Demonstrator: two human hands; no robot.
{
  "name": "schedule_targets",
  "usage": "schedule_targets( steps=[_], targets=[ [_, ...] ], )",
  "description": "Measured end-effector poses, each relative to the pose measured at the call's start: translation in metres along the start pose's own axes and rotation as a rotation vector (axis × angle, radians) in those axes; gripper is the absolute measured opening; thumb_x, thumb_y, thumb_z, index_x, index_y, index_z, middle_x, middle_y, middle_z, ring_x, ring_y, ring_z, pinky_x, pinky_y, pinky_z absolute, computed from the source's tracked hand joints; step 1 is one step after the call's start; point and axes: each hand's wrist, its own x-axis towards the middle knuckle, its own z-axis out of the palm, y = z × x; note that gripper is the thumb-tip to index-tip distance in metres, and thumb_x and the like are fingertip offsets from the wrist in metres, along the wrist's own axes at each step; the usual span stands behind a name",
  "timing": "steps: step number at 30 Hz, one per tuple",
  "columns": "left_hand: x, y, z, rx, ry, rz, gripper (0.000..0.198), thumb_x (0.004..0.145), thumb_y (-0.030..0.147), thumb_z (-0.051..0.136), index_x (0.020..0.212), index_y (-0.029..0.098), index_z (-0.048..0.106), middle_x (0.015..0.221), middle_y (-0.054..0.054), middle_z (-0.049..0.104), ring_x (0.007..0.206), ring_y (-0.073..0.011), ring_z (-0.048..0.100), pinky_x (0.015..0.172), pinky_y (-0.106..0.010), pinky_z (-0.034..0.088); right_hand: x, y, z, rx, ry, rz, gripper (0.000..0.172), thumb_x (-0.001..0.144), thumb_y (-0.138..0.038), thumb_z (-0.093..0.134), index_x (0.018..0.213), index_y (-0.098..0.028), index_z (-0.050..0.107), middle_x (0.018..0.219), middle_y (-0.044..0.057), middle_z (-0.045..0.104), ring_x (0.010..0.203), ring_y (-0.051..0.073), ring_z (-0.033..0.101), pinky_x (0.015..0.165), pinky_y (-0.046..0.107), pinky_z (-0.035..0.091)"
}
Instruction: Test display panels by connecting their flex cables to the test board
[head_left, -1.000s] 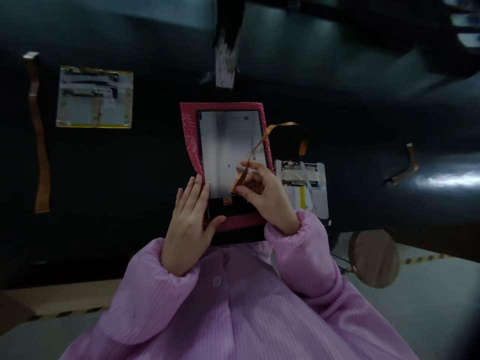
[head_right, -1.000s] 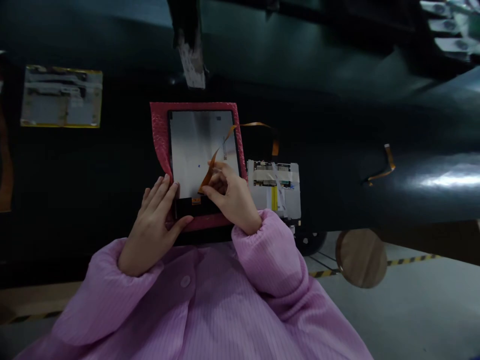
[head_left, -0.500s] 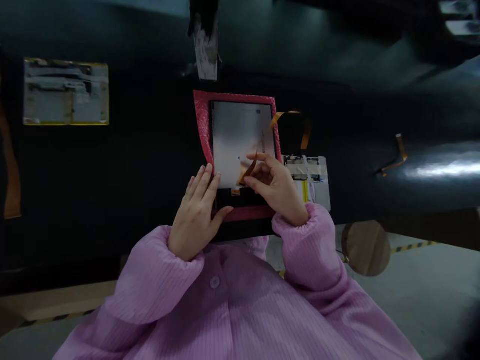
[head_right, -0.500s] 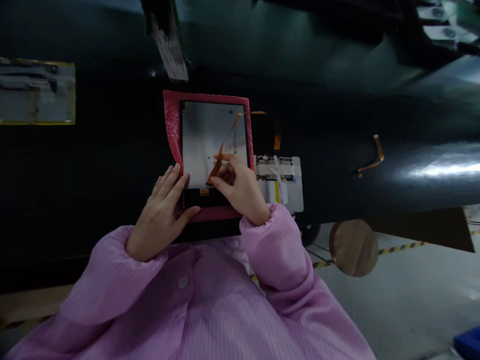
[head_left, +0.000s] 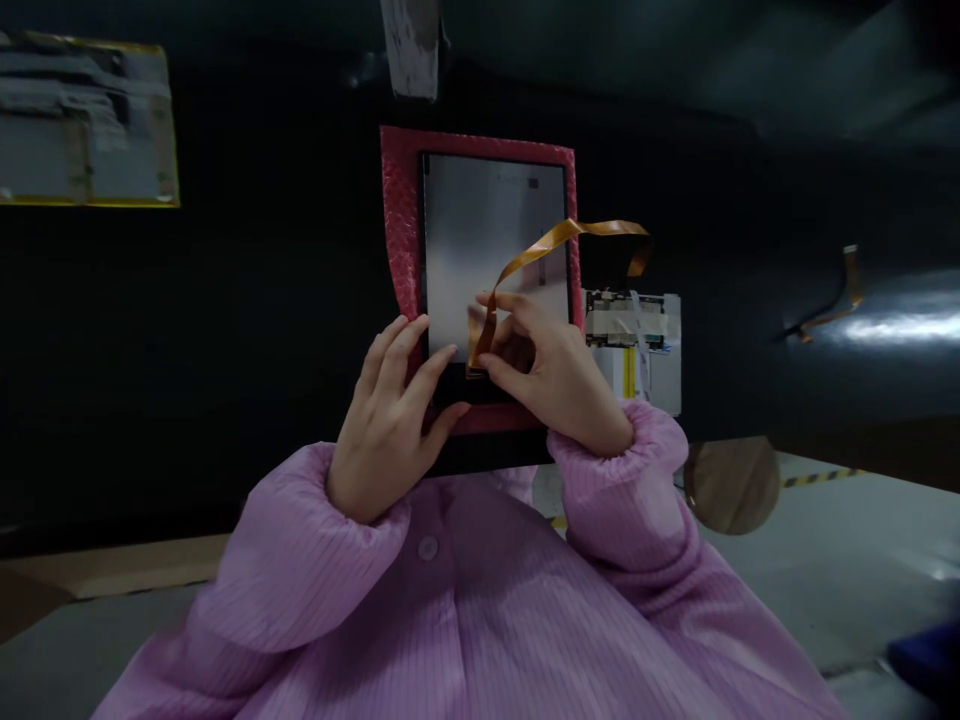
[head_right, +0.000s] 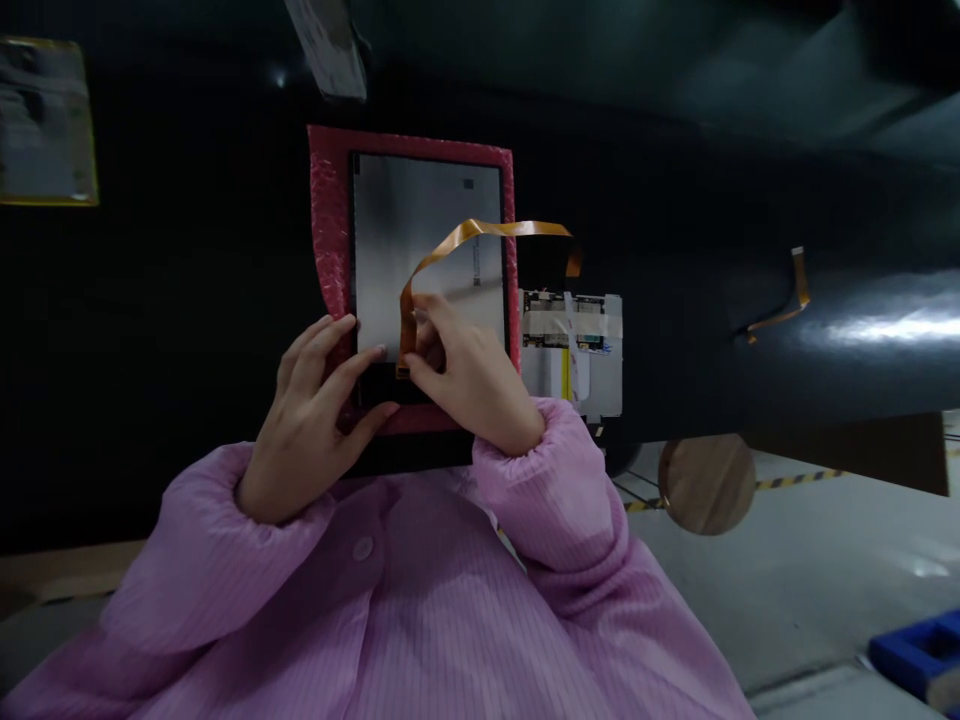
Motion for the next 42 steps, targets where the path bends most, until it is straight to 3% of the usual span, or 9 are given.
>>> schedule_targets(
  steps=[19, 30, 42],
  targets=[
    [0.0000, -0.0026, 0.0025, -0.039, 0.015, 0.031, 0.048, 0.089, 0.026, 0.067, 0.132, 0.007, 0.057, 0.146, -0.022, 0.049, 0.142, -0.0346, 0.041, 0.119, -0.051, 0.038, 0.0065, -0.0032, -0.0039, -0.137, -0.088, -0.113, 0.046, 0.086, -0.007, 0.057, 0.130, -0.018, 0.052, 0.087, 0.000, 0.065, 0.075, 0.014, 0.062, 0.074, 0.027, 0.050],
    [-0.0005, -0.0034, 0.0032, -0.033, 0.018, 0.032, 0.047, 0.090, 0.030, 0.066, 0.133, 0.011, 0.056, 0.148, -0.020, 0.048, 0.143, -0.0339, 0.041, 0.118, -0.052, 0.039, 0.0060, -0.0008, -0.0060, -0.136, -0.100, -0.126, 0.046, 0.087, -0.007, 0.059, 0.131, -0.020, 0.051, 0.088, 0.000, 0.066, 0.077, 0.015, 0.063, 0.077, 0.028, 0.052],
    [-0.0001, -0.0037, 0.0032, -0.031, 0.020, 0.039, 0.048, 0.090, 0.031, 0.066, 0.131, 0.007, 0.057, 0.146, -0.022, 0.049, 0.142, -0.0346, 0.042, 0.118, -0.051, 0.039, 0.0025, -0.0018, -0.0041, -0.149, -0.103, -0.122, 0.036, 0.087, -0.007, 0.056, 0.121, -0.019, 0.055, 0.093, 0.002, 0.069, 0.082, 0.017, 0.066, 0.077, 0.029, 0.052]
  ],
)
